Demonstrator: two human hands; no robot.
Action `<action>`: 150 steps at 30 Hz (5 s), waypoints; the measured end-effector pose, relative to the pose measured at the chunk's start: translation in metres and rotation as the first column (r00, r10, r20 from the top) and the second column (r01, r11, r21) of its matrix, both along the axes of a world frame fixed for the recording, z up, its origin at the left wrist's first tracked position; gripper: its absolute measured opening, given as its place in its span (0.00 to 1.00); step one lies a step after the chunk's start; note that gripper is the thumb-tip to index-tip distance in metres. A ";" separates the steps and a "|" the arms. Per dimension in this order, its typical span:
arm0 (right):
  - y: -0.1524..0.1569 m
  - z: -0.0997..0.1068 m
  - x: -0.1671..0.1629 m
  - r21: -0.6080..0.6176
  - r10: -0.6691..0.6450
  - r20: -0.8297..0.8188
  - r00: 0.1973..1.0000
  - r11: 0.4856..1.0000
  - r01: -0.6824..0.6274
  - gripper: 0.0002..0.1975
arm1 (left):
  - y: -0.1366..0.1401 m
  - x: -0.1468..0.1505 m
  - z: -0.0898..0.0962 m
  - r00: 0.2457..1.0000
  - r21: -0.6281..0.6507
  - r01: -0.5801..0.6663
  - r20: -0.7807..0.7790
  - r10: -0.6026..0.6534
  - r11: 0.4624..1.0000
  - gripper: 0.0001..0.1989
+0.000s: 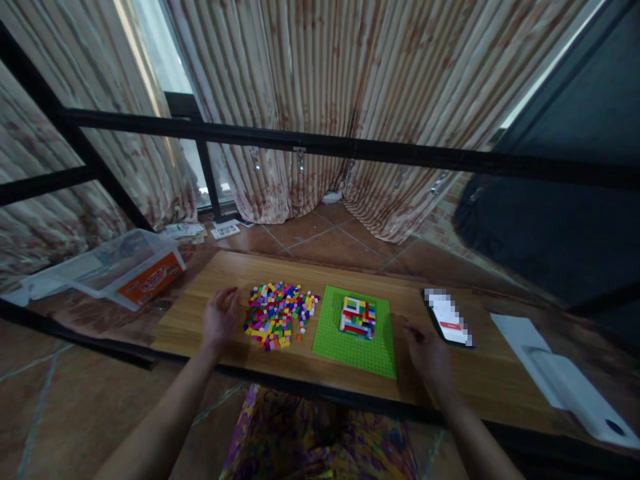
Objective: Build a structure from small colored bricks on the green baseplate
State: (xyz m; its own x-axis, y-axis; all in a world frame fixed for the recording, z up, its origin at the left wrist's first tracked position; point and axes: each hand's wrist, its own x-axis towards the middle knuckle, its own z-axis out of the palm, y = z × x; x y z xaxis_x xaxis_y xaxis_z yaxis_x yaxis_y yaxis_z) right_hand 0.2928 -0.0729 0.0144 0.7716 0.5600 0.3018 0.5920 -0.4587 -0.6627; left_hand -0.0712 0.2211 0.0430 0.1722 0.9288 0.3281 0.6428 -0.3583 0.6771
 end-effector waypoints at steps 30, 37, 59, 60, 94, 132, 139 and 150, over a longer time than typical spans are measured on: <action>0.029 -0.016 0.028 -0.211 0.029 0.350 0.936 0.976 0.048 0.17 | -0.137 0.122 0.015 0.878 0.002 0.472 -0.088 -0.470 0.882 0.10; 0.029 -0.014 0.028 -0.186 0.046 0.365 0.930 0.982 0.025 0.15 | -0.138 0.153 0.013 0.850 -0.048 0.519 0.139 -0.508 0.854 0.09; 0.027 -0.015 0.031 -0.180 0.080 0.428 0.900 0.984 -0.001 0.13 | -0.138 0.173 0.003 0.849 0.068 0.528 -0.020 -0.528 0.846 0.06; 0.027 -0.015 0.031 -0.184 0.082 0.427 0.900 0.983 -0.002 0.13 | -0.138 0.174 0.003 0.846 0.075 0.533 -0.036 -0.532 0.843 0.06; 0.024 -0.014 0.032 -0.221 0.123 0.424 0.897 0.975 -0.029 0.15 | -0.151 0.172 -0.004 0.796 0.168 0.595 -0.260 -0.547 0.786 0.10; 0.024 -0.014 0.033 -0.208 0.119 0.432 0.894 0.978 -0.030 0.15 | -0.145 0.133 0.013 0.808 0.024 0.588 -0.052 -0.586 0.809 0.08; 0.024 -0.014 0.033 -0.196 0.103 0.433 0.895 0.980 -0.018 0.14 | -0.141 0.159 0.012 0.782 0.035 0.616 -0.152 -0.605 0.787 0.08; 0.024 -0.014 0.033 -0.176 0.111 0.440 0.891 0.984 -0.036 0.14 | -0.134 0.171 0.013 0.753 0.031 0.627 -0.279 -0.596 0.779 0.09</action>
State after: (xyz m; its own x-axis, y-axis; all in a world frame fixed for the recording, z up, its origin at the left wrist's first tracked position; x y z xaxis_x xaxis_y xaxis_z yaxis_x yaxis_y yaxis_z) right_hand 0.3258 -0.0484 0.0000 0.5309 0.6793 0.5067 0.8439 -0.4785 -0.2426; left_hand 0.1000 0.0873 0.0558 0.7773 0.5555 0.2953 0.3943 -0.7959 0.4593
